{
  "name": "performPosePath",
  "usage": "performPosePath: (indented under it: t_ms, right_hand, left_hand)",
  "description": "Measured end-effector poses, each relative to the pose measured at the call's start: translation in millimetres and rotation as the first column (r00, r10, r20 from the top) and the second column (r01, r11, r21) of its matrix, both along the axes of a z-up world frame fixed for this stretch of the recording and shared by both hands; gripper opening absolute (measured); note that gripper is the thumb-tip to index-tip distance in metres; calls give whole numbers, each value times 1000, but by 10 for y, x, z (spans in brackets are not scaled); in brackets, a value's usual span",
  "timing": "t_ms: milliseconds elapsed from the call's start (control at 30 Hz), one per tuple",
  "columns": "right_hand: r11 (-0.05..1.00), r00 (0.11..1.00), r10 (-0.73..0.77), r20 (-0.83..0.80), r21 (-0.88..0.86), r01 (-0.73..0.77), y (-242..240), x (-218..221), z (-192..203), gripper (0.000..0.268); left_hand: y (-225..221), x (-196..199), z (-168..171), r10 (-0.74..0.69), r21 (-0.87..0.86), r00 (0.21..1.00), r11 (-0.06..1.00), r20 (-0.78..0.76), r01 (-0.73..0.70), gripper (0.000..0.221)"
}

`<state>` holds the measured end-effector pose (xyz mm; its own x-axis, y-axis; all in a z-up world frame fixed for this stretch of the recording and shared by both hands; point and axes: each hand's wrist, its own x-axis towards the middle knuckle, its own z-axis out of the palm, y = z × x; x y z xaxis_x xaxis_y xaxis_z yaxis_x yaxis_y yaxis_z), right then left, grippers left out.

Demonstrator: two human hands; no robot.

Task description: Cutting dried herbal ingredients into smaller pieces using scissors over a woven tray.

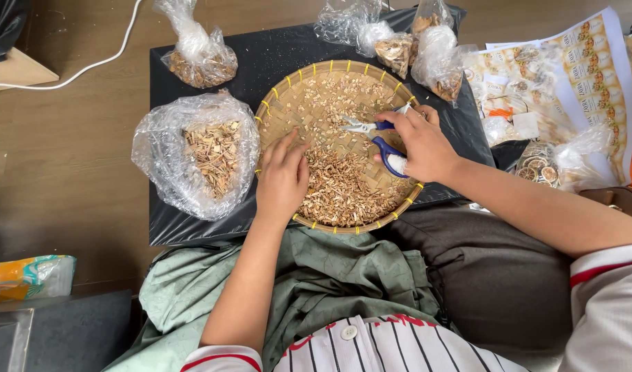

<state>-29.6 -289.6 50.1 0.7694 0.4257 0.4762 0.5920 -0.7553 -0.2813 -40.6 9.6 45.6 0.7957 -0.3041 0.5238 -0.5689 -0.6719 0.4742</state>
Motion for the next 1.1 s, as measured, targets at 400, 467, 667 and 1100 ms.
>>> performPosePath:
  t_ms: [400,467,667,1100]
  right_hand:
    - [991,993,-65,-97,-119,53,-56,86,-177,77]
    - [991,991,-73,-115,-122,59,-64,81,-188,76]
    - [994,982,-86,-169,-88,72,-45,62,-163,76]
    - [975,995,-85,-57,-210,71,38,-12,-63,64]
  left_hand:
    - [53,105,-225,-6,35,1000,999,-20,6,29]
    - [45,136,-263,0,50,1000,999,-8,1,31]
    - [43,148,-254,9,85,999,996,-45,-5,38]
    - [-39,280,-507,98,131,993,986,63,-105,33]
